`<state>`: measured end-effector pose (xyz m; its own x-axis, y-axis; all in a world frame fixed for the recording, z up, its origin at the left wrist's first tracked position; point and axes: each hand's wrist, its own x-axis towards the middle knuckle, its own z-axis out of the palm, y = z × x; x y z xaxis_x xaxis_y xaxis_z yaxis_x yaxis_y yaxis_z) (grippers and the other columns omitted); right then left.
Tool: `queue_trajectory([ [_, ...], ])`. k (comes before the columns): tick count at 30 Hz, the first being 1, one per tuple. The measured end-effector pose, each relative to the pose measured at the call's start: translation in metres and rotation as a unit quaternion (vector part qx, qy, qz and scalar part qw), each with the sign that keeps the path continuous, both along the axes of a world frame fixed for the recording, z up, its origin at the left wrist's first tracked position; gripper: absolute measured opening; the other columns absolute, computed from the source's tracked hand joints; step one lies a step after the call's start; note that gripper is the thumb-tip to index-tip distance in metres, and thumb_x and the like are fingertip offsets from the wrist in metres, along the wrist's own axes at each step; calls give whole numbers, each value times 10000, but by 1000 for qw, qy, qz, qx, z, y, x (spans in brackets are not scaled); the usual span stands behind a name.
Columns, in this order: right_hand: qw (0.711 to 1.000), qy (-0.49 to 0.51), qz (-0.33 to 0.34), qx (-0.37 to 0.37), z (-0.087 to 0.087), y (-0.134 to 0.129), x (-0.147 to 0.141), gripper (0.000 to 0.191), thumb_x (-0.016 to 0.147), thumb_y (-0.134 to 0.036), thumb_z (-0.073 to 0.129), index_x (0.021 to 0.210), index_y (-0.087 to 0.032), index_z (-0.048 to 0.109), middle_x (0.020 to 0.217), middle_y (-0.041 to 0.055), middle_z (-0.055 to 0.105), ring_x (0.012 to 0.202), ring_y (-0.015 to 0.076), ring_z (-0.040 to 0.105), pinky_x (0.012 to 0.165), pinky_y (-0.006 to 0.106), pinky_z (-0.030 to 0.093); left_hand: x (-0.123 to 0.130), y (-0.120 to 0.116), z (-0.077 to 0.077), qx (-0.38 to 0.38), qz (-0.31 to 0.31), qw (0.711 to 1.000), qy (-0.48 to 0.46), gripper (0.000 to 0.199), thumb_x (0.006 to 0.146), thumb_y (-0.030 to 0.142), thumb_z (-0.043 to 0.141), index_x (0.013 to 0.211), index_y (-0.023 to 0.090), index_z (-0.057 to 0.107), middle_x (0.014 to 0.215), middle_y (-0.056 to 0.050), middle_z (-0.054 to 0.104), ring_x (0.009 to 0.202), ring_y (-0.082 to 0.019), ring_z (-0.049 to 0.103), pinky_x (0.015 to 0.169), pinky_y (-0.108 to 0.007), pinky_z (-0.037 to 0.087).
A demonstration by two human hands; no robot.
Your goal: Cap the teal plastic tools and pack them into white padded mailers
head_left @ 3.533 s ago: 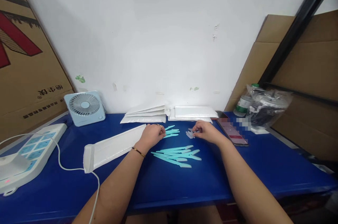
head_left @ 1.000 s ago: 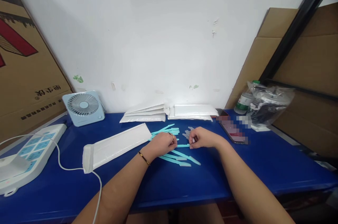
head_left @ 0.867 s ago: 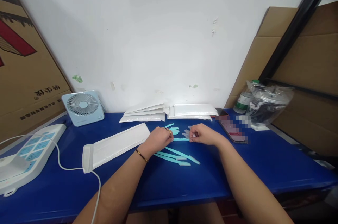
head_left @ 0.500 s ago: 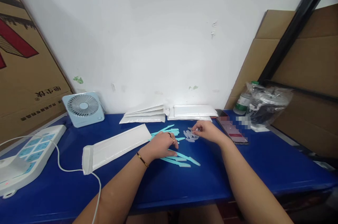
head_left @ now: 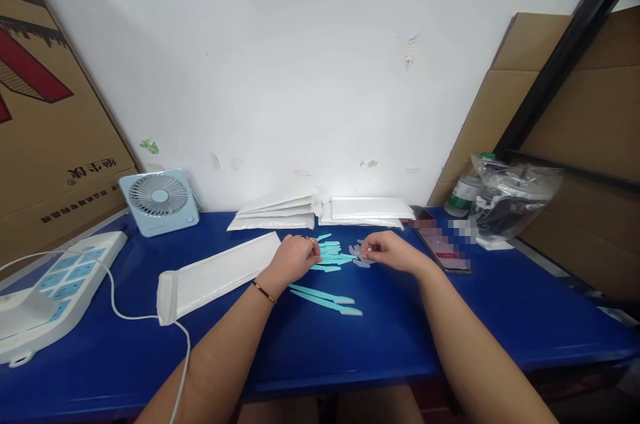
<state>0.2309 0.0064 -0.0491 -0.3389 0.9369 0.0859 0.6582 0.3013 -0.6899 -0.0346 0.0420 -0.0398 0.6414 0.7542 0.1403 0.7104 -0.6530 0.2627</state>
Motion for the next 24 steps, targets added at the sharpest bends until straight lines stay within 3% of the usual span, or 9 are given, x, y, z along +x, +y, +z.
queue_trajectory([
  [4, 994, -23, -93, 57, -2, 6, 9, 228, 744, -350, 610, 829, -165, 713, 645, 29, 659, 555, 142, 547, 507, 236, 378, -9, 0, 3, 2, 2, 1000, -25, 236, 749, 394, 637, 930, 242, 648, 915, -6, 654, 861, -191, 584, 725, -279, 365],
  [8, 989, -37, -105, 97, 0, 6, 9, 216, 769, -306, 565, 839, -168, 717, 665, 34, 662, 554, 138, 540, 515, 239, 379, -8, -9, 6, -90, -137, 986, 17, 214, 700, 437, 684, 827, 265, 694, 862, 15, 653, 804, -155, 589, 692, -241, 377],
  [10, 991, -31, -95, 93, 2, 5, 7, 212, 772, -300, 563, 834, -167, 716, 675, 37, 666, 560, 139, 544, 517, 238, 384, -5, -15, 7, -130, -169, 976, 42, 172, 707, 406, 685, 777, 249, 703, 788, 20, 664, 745, -138, 589, 647, -225, 375],
  [14, 997, -4, -45, 59, 2, -1, -4, 219, 778, -327, 580, 840, -168, 716, 731, 43, 683, 582, 139, 554, 534, 235, 398, 2, -19, 6, -98, -131, 985, 55, 101, 737, 321, 658, 720, 226, 689, 736, 24, 668, 679, -125, 575, 667, -241, 370],
  [20, 997, -46, 59, 31, -1, -7, -28, 217, 715, -375, 685, 817, -186, 715, 698, 15, 649, 599, 132, 538, 532, 223, 367, 6, -16, 1, 8, -61, 997, 36, 132, 796, 301, 590, 754, 211, 676, 815, -19, 669, 801, -174, 584, 735, -295, 352],
  [24, 997, -24, 53, 47, -1, -6, -30, 195, 782, -344, 618, 741, -173, 703, 712, 23, 648, 620, 129, 537, 558, 231, 368, 5, -10, 1, 62, -19, 997, 29, 169, 811, 325, 574, 768, 195, 673, 834, -49, 650, 842, -194, 570, 744, -309, 347],
])
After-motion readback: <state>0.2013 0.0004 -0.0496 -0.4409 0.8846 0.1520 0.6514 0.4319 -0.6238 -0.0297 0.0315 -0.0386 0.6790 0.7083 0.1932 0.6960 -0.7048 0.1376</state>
